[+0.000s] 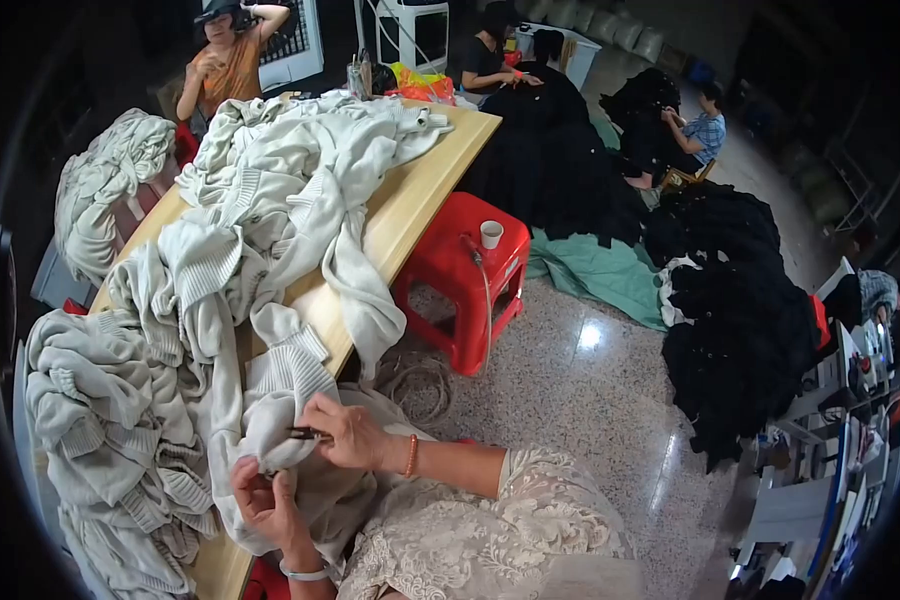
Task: Trimming loose threads and excess material from white knit sweaters using small thread snips.
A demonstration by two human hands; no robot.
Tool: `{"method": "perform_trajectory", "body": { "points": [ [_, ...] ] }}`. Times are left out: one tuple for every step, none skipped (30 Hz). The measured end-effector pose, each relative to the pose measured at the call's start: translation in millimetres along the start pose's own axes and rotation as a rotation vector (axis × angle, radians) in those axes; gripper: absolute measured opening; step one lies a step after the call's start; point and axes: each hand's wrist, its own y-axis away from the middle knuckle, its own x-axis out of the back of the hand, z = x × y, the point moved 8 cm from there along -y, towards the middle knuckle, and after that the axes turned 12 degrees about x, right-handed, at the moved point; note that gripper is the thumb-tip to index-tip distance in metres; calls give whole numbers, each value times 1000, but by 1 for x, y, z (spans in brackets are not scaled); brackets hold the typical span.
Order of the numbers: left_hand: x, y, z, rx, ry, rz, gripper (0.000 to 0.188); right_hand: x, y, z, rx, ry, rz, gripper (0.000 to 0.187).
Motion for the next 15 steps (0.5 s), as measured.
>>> {"method": "perform_trajectory", "body": {
  "points": [
    [15, -2, 8, -63, -50, 86, 33, -2, -10, -5, 25, 23, 59, 40],
    [29, -8, 16, -88, -125, 172, 32, -2, -23, -7, 60, 49, 77, 37],
    [24, 23, 28, -112, -159, 245, 29, 19, -3, -15, 71, 61, 48, 36],
    [38, 19, 41, -183, -216, 289, 26, 22, -11, -17, 100, 122, 79, 37],
    [46, 14, 56, -263, -220, 337, 23, 31, -15, -21, 100, 144, 101, 37],
    [57, -1, 68, -321, -239, 323, 21, 35, -22, -23, 113, 186, 126, 36],
    [71, -3, 79, -401, -237, 363, 19, 38, -26, -29, 181, 212, 166, 37],
    [90, -7, 77, -368, -189, 475, 17, 40, -30, -32, 164, 199, 120, 37],
    [102, -12, 79, -341, -215, 500, 17, 41, -30, -27, 94, 156, 103, 35],
    [110, -17, 77, -298, -323, 542, 18, 39, -30, -23, 132, 171, 108, 32],
    [125, -23, 59, -194, -365, 509, 19, 31, -26, -14, 52, 144, 60, 27],
    [135, -25, 43, -153, -543, 445, 19, 20, -19, -4, -4, 126, 10, 22],
    [150, -23, 13, -33, -537, 401, 22, 10, -11, 4, -58, 113, -41, 18],
    [155, -17, -4, 43, -491, 368, 25, -6, -1, 14, -180, 75, -201, 11],
    [158, -10, -13, 51, -433, 351, 30, -18, 9, 22, -283, -58, -254, 12]
  ]
}}
